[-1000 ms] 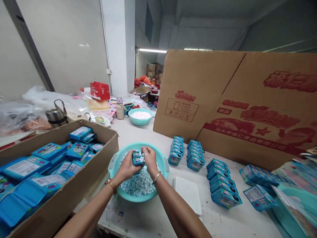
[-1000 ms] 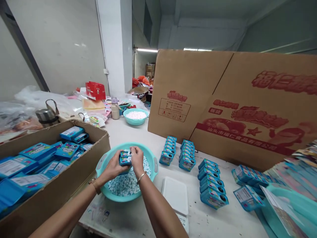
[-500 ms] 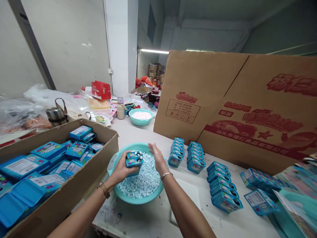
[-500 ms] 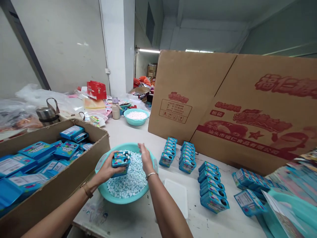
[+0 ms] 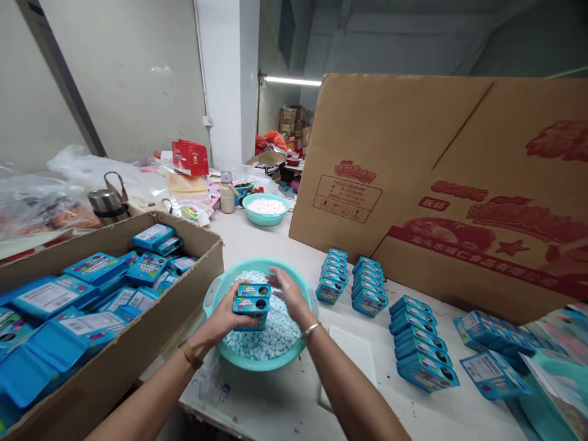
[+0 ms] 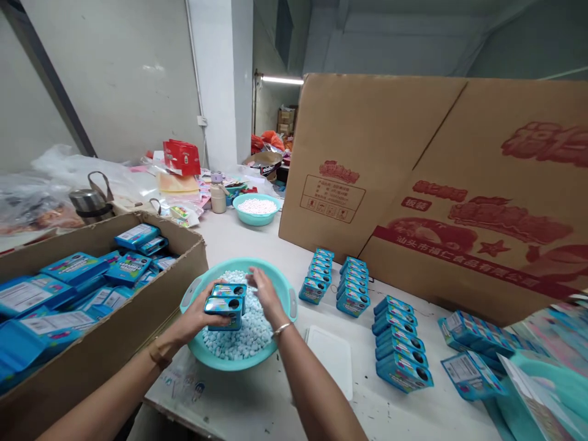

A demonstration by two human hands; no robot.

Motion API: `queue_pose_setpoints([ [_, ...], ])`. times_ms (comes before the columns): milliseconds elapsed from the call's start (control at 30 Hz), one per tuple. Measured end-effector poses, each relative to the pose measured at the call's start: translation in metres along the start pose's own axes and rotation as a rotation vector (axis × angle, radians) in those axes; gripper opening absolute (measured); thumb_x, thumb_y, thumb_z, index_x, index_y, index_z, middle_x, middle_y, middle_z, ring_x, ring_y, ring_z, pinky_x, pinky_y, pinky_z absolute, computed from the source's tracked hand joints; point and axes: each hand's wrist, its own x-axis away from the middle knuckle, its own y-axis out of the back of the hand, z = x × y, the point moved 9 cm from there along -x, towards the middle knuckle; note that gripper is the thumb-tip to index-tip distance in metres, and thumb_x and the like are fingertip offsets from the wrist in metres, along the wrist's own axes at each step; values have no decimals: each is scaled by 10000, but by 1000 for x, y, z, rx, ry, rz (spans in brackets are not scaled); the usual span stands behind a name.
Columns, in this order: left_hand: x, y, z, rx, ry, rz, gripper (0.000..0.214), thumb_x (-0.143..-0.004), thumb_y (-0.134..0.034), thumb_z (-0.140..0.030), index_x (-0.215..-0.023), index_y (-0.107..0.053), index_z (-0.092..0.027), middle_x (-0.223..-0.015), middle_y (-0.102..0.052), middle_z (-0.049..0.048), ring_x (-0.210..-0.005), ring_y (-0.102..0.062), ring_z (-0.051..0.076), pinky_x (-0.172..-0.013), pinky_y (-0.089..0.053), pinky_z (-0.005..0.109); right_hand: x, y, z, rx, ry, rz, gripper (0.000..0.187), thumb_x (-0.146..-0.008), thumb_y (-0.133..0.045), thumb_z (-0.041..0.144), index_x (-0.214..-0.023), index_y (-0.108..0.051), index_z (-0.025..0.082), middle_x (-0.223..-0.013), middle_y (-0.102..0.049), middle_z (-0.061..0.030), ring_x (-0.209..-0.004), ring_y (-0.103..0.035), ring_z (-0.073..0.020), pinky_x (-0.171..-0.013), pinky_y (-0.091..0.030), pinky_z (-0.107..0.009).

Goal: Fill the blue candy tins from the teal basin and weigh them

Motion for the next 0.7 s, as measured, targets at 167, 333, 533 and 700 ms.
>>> queue_pose_setpoints([
  [167, 47, 20, -19, 22, -136, 64, 820, -611, -838, -211, -1319, -425, -242, -1365, -517, 114, -1245, -520, 325, -1031, -441, 434, 28, -4, -28, 601, 58, 419, 580, -762, -686, 510, -1257, -605, 218, -1277, -590, -143, -1222, -484, -339, -1024, -357, -467],
  [333, 67, 26, -12, 49, -288, 49, 830, -558, -873, -179, -1277, -469, -273, -1412, -455, 101, -1354, -391, 347, -1112, -347, 458, 59, -38, -55, 1197, 183, 649, 451, -857, -567, 493, -1209, -585, 212, -1216, -551, -165, -1102, -518, -338, -853, -426, -414],
  [533, 65, 24, 10, 220, -254, 26, 953, -381, -881, -100, -1238, -496, -263, -1339, -489, 89, -1288, -431, 361, -1051, -397, 430, 40, -40, -54, 854, 53, 525, 158, -878, -500, 245, -952, -631, 197, -999, -608, -101, -880, -569, -241, -791, -377, -343],
  [700, 79, -6, 2, 449, -16, 139, 990, -414, -777, 2, -1298, -440, -291, -1120, -565, 16, -860, -579, 165, -704, -476, 229, 13, -30, -56, 564, -77, 395, 203, -899, -476, 344, -851, -607, 196, -826, -619, -41, -805, -550, -194, -714, -386, -287],
])
